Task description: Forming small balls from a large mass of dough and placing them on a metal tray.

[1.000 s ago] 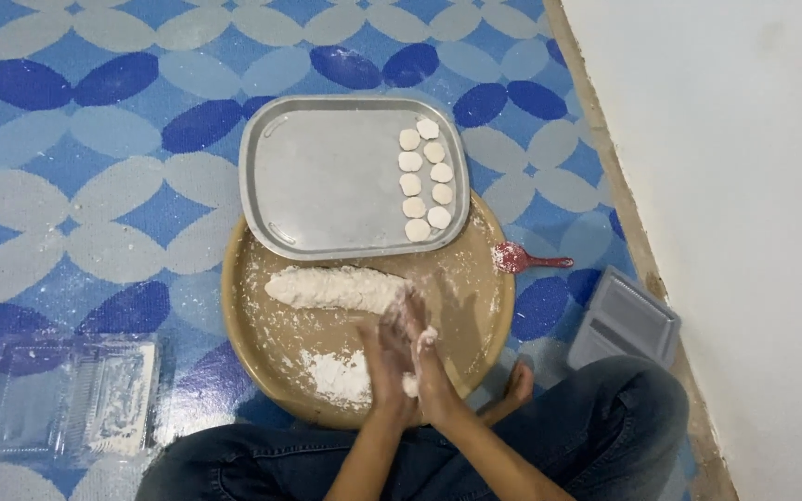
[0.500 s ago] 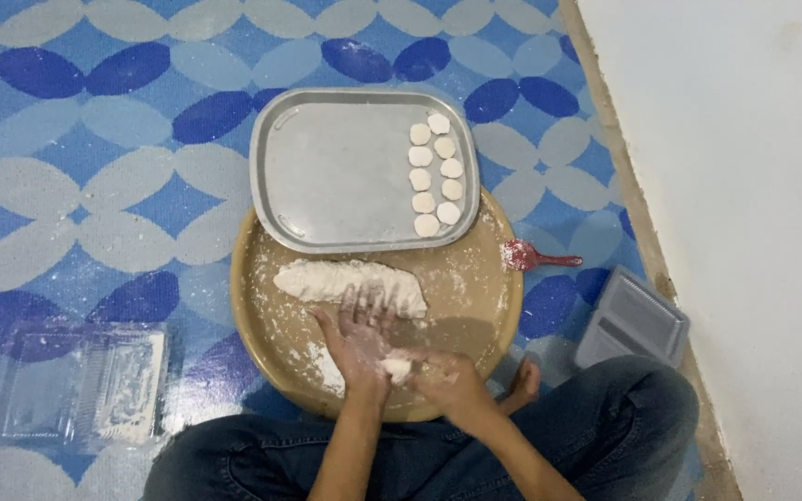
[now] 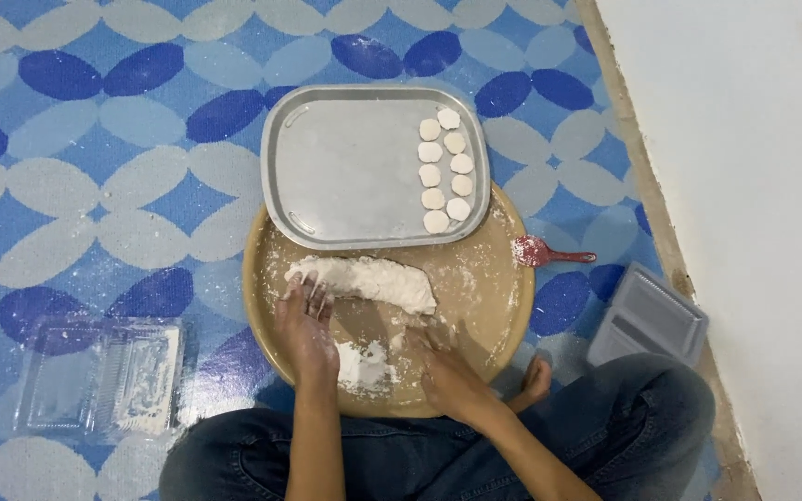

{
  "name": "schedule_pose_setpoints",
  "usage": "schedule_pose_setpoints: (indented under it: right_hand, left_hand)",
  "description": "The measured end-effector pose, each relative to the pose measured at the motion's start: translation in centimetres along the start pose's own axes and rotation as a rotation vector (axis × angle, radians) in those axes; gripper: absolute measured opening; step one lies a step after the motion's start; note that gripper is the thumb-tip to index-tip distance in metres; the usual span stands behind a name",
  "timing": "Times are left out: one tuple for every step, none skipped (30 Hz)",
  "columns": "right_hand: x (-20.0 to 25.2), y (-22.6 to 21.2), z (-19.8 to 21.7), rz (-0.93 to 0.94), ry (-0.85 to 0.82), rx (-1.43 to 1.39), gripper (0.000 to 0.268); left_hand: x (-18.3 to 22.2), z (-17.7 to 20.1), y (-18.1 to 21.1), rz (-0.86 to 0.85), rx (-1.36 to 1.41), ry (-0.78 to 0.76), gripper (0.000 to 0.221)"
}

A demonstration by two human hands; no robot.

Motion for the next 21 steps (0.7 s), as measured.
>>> schedule_pose_setpoints:
  right_hand:
    - [-0.2,-0.5,0.2,0.031,0.024,0.029,0.072]
    - [-0.3,-1.1,0.2,0.061,0.045,0.057,0.072]
    - [-0.6,0.2,-0.5,0.059,0.043,0.054,0.072]
    - [-0.9,1.5,-1.3,0.074,0.039,0.095,0.071]
    - [-1.2,2.7,-2.0,0.089,0.036,0.137,0.071]
    - [-1.6,2.5,-2.0,0.093,0.042,0.138,0.071]
    - [-1.9,2.2,-2.0,0.167,0.077,0.258,0.077]
    - [-1.3,2.0,-2.6,0.237,0.094,0.374,0.084]
    - [-0.7,1.0,-2.4,0.236,0.084,0.372,0.084]
    - [-0.9,0.1,-1.5,0.274,0.14,0.317,0.076]
    - [-1.1,-0.9,-0.5,0.313,0.195,0.262,0.068]
    - [-0.9,-0.9,-0.5,0.309,0.186,0.263,0.068]
    - [-0.7,-1.0,-0.6,0.268,0.155,0.278,0.066]
    - [-1.1,-0.9,-0.2,0.24,0.138,0.301,0.064]
    - [-1.3,-0.4,0.2,0.251,0.144,0.31,0.064]
    - [-1.0,-0.1,0.0,0.238,0.166,0.265,0.068]
    - [-0.7,0.2,-0.2,0.226,0.189,0.22,0.072]
    - [-0.8,0.1,0.0,0.231,0.183,0.224,0.072]
    - [-0.9,0.0,0.1,0.189,0.136,0.204,0.075]
    - [-1.1,-0.2,0.2,0.136,0.099,0.173,0.08]
    - [-0.8,-0.5,0.2,0.129,0.104,0.166,0.08]
  left_hand:
    - [0.1,-0.2,-0.2,0.028,-0.085,0.024,0.039]
    - [0.2,-0.2,-0.4,0.058,-0.171,0.049,0.035]
    - [-0.1,-0.1,-0.8,0.06,-0.173,0.052,0.035]
    - [-0.3,0.0,-1.2,0.051,-0.17,0.015,0.036]
    - [-0.5,0.0,-1.5,0.042,-0.167,-0.021,0.037]
    - [-0.8,-0.1,-1.5,0.036,-0.167,-0.026,0.037]
    - [-1.1,-0.2,-1.6,0.037,-0.16,-0.021,0.037]
    - [-0.7,0.6,-2.1,0.049,-0.151,-0.002,0.037]
    - [-0.6,1.4,-2.6,0.054,-0.15,0.007,0.037]
    - [-1.2,1.1,-2.8,0.053,-0.155,0.012,0.034]
    - [-1.8,0.8,-2.9,0.051,-0.16,0.017,0.032]
    - [-1.3,1.0,-2.9,0.058,-0.157,0.023,0.032]
    - [-0.8,1.3,-2.9,0.059,-0.139,0.016,0.036]
    - [-0.8,0.9,-2.6,0.043,-0.115,-0.001,0.04]
    - [-1.2,0.4,-2.8,0.033,-0.106,-0.006,0.04]
    - [-1.4,0.4,-3.0,0.036,-0.163,-0.005,0.037]
    - [-1.6,0.5,-3.1,0.039,-0.22,-0.003,0.035]
    - [-1.3,0.3,-3.2,0.037,-0.213,0.002,0.035]
    - [-0.9,0.1,-3.2,0.008,-0.487,-0.062,0.029]
    - [-0.7,-0.3,-3.0,-0.018,-0.778,-0.136,0.023]
    - [0.1,-0.5,-3.4,-0.015,-0.788,-0.141,0.023]
Point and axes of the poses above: each hand's wrist, its own x-axis away from the middle knuckle, its own z-axis out of the back of the hand, y = z × x, the point moved 1 cm from there along -x, towards the middle knuckle, and after that the axes turned 14 degrees about -x, right-handed, at the moved point
